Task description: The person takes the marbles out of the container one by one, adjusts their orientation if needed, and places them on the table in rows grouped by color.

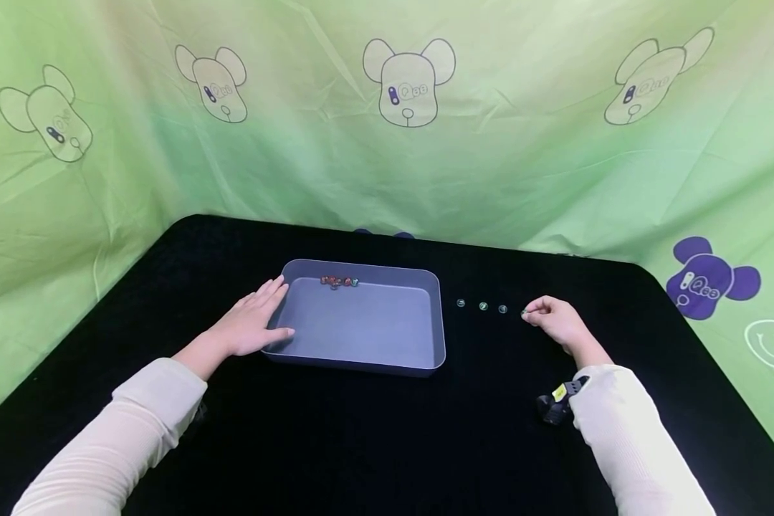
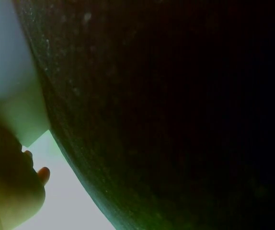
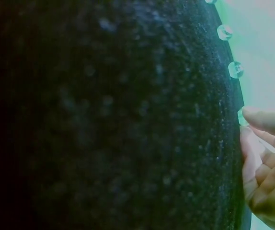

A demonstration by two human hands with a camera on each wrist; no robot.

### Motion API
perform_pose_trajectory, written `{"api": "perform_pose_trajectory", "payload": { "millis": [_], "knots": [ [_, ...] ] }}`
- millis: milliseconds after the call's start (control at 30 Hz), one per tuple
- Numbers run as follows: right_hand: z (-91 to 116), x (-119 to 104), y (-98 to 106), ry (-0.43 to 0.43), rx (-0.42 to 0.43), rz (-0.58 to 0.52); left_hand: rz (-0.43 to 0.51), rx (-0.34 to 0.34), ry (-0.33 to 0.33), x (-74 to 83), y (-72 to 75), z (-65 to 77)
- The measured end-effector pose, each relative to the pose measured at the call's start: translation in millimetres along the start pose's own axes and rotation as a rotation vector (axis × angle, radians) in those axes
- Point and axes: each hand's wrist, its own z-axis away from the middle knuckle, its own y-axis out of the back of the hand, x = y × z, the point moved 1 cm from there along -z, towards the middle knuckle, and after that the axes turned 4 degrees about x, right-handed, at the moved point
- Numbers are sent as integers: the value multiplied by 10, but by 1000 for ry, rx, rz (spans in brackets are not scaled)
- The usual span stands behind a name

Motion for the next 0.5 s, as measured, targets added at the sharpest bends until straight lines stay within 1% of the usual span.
{"api": "perform_pose_trajectory", "payload": {
  "millis": [333,500],
  "knots": [
    [4,15,-4,-3,35,9,-7,-4,4,-15,4,-24],
    [22,22,-2,-9,28,6,0,-1,0,-14,-17,-16]
  ]
}}
